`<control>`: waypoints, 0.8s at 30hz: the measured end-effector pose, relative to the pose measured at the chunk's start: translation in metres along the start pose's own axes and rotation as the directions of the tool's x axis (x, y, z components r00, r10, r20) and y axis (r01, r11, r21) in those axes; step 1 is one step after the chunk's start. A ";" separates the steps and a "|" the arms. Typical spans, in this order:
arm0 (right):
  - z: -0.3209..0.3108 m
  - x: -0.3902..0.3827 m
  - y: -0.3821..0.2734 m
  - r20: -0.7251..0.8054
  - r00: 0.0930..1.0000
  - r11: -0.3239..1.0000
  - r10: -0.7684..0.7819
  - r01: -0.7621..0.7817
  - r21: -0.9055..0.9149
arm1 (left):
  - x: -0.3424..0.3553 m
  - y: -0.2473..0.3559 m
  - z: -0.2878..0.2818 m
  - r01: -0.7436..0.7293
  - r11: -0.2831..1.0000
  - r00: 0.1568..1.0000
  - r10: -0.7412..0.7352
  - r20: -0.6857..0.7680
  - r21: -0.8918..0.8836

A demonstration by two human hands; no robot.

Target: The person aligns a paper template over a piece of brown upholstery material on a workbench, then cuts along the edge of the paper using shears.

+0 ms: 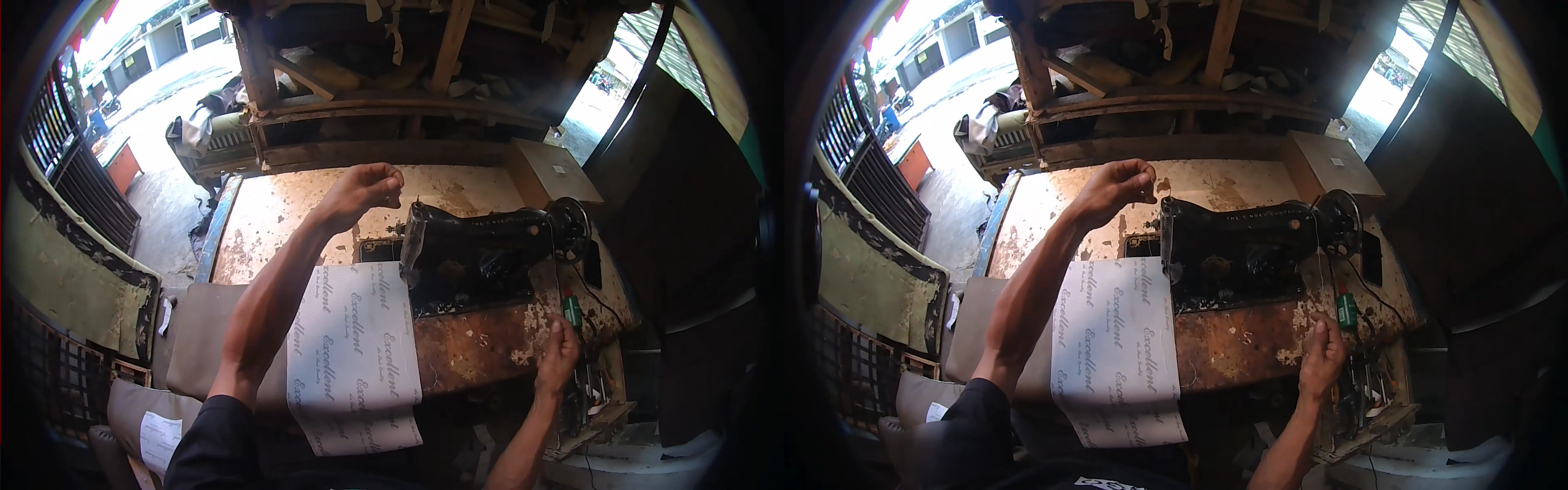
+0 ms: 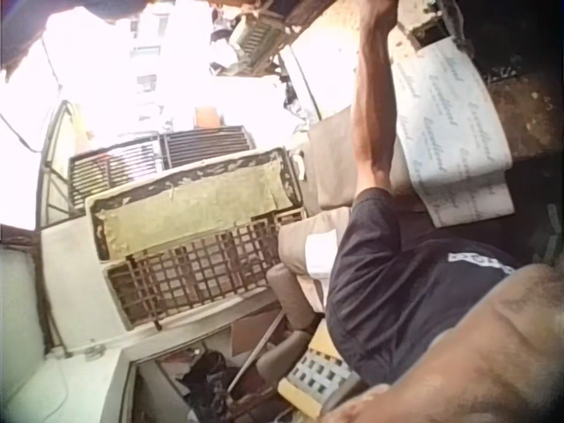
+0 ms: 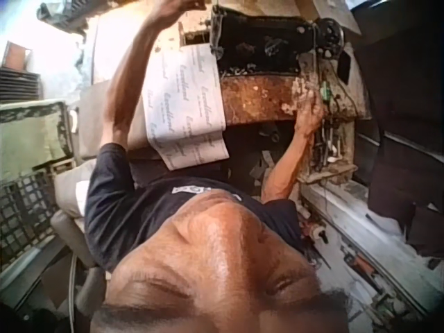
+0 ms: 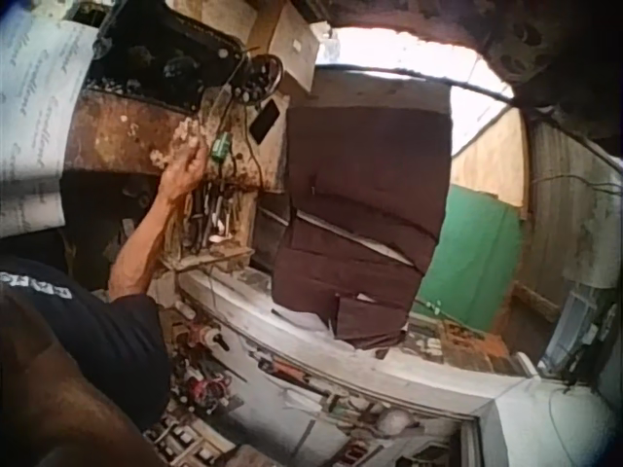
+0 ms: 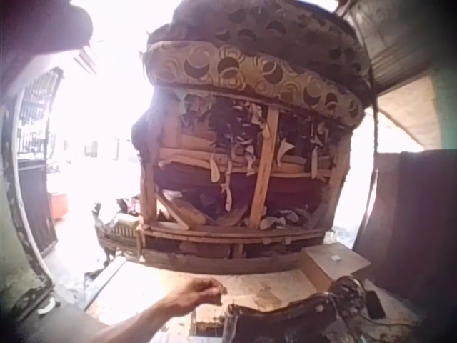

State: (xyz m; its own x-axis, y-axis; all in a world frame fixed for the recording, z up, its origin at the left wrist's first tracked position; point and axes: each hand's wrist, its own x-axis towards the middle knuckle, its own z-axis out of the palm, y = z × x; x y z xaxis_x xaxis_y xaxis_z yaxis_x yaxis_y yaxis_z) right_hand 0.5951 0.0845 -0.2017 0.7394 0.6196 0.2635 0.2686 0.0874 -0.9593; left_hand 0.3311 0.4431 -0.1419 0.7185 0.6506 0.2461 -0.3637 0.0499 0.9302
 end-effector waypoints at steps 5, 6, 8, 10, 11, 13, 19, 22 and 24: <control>-0.045 -0.044 0.025 -0.178 0.983 0.958 0.044 -0.092 -0.272 | -0.004 0.005 0.011 0.053 0.866 0.999 -0.051 -0.017 0.497; -0.048 -0.049 0.022 -0.208 0.978 0.931 0.019 -0.093 -0.354 | -0.004 0.006 0.017 0.031 0.850 0.998 -0.053 0.028 0.526; -0.056 -0.056 0.015 -0.187 0.980 0.887 -0.067 -0.027 -0.460 | 0.001 0.008 0.024 -0.008 0.829 0.999 -0.017 0.040 0.559; -0.061 -0.058 0.014 -0.133 0.982 0.859 -0.135 0.049 -0.509 | 0.007 0.008 0.024 -0.012 0.844 1.000 -0.004 0.028 0.537; -0.065 -0.060 0.011 -0.141 0.981 0.858 -0.132 0.042 -0.512 | 0.004 0.006 0.024 -0.004 0.838 1.000 -0.009 0.020 0.546; -0.062 -0.062 -0.001 -0.170 0.985 0.867 0.037 -0.116 -0.485 | 0.003 0.000 0.021 -0.011 0.840 1.000 0.007 0.009 0.542; -0.070 -0.069 0.012 -0.143 0.990 0.878 -0.009 -0.061 -0.474 | 0.002 -0.001 0.032 0.012 0.949 0.999 0.004 -0.051 0.314; -0.065 -0.068 0.004 -0.146 0.984 0.881 0.100 -0.156 -0.447 | 0.001 0.002 0.031 0.081 0.973 0.997 -0.077 -0.027 0.216; -0.069 -0.068 0.009 -0.130 0.989 0.889 0.065 -0.117 -0.443 | 0.001 0.004 0.036 0.067 0.980 0.997 -0.058 -0.054 0.189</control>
State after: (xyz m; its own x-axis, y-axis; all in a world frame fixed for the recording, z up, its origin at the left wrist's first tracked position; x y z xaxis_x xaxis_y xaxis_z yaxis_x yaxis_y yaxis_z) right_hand 0.5898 -0.0104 -0.2215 0.8292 0.5175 0.2113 0.4260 -0.3403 -0.8383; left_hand 0.3513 0.4169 -0.1282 0.7052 0.6867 0.1764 -0.1956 -0.0507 0.9794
